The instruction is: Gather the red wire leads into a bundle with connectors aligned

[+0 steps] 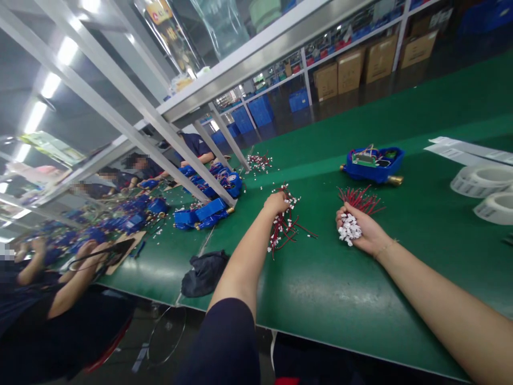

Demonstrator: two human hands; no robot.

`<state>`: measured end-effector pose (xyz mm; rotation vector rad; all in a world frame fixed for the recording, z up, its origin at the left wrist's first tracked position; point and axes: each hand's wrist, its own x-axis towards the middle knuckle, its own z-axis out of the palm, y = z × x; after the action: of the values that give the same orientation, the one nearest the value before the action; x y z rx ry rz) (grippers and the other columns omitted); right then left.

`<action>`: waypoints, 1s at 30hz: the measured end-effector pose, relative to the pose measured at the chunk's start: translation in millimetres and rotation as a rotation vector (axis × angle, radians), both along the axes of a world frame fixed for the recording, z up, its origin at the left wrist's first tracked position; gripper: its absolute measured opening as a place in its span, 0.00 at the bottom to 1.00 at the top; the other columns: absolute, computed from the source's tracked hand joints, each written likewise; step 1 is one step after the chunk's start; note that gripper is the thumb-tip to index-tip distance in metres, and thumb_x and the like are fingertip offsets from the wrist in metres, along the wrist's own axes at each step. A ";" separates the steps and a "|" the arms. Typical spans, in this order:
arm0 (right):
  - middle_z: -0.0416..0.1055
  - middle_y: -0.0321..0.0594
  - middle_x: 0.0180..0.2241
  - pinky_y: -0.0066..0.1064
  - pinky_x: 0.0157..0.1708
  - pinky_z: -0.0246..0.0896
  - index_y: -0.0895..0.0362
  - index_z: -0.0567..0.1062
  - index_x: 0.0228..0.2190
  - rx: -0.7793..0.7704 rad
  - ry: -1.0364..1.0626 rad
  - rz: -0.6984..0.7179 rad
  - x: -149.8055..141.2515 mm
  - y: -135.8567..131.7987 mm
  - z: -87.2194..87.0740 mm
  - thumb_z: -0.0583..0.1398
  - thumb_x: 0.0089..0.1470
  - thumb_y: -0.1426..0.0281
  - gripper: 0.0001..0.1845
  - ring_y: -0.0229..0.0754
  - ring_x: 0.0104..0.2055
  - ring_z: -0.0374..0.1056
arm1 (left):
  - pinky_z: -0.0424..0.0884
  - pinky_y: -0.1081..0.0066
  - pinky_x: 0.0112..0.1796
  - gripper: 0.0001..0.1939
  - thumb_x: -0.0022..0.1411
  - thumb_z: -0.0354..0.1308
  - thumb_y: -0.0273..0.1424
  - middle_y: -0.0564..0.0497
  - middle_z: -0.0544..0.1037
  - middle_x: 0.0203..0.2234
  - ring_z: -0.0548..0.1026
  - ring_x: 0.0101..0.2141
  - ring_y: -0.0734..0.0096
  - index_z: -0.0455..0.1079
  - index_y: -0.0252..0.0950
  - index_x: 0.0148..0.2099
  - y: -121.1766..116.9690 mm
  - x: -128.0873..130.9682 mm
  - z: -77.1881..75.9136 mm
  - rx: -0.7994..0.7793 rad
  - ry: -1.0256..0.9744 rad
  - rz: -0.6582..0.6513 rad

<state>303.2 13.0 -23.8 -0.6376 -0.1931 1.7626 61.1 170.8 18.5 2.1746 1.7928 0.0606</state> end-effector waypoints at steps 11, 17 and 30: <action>0.69 0.34 0.25 0.24 0.22 0.70 0.56 0.69 0.30 0.033 0.030 0.013 1.4 1.5 -8.3 0.54 0.68 0.67 0.14 0.33 0.21 0.68 | 0.72 0.75 0.28 0.11 0.62 0.62 0.28 0.56 0.75 0.27 0.75 0.27 0.75 0.70 0.35 0.48 -22.5 -22.5 62.5 -0.071 -0.142 -0.147; 0.70 0.33 0.25 0.23 0.22 0.70 0.56 0.69 0.30 0.036 0.033 0.014 2.6 1.5 -10.1 0.55 0.68 0.67 0.12 0.33 0.22 0.68 | 0.72 0.76 0.28 0.14 0.55 0.62 0.27 0.56 0.77 0.26 0.78 0.26 0.73 0.73 0.38 0.45 -37.5 -49.9 100.6 -0.071 -0.260 -0.203; 0.66 0.30 0.22 0.20 0.19 0.66 0.56 0.68 0.32 0.076 0.049 0.049 -0.6 -2.3 -8.1 0.62 0.63 0.66 0.11 0.30 0.20 0.65 | 0.75 0.68 0.36 0.08 0.57 0.65 0.36 0.49 0.82 0.28 0.80 0.32 0.65 0.78 0.37 0.37 -72.7 -62.5 105.8 0.301 -0.362 -0.070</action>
<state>302.6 10.7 -31.9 -0.5381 -0.2422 1.8078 -1.4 98.1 124.3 2.2387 1.5792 0.7022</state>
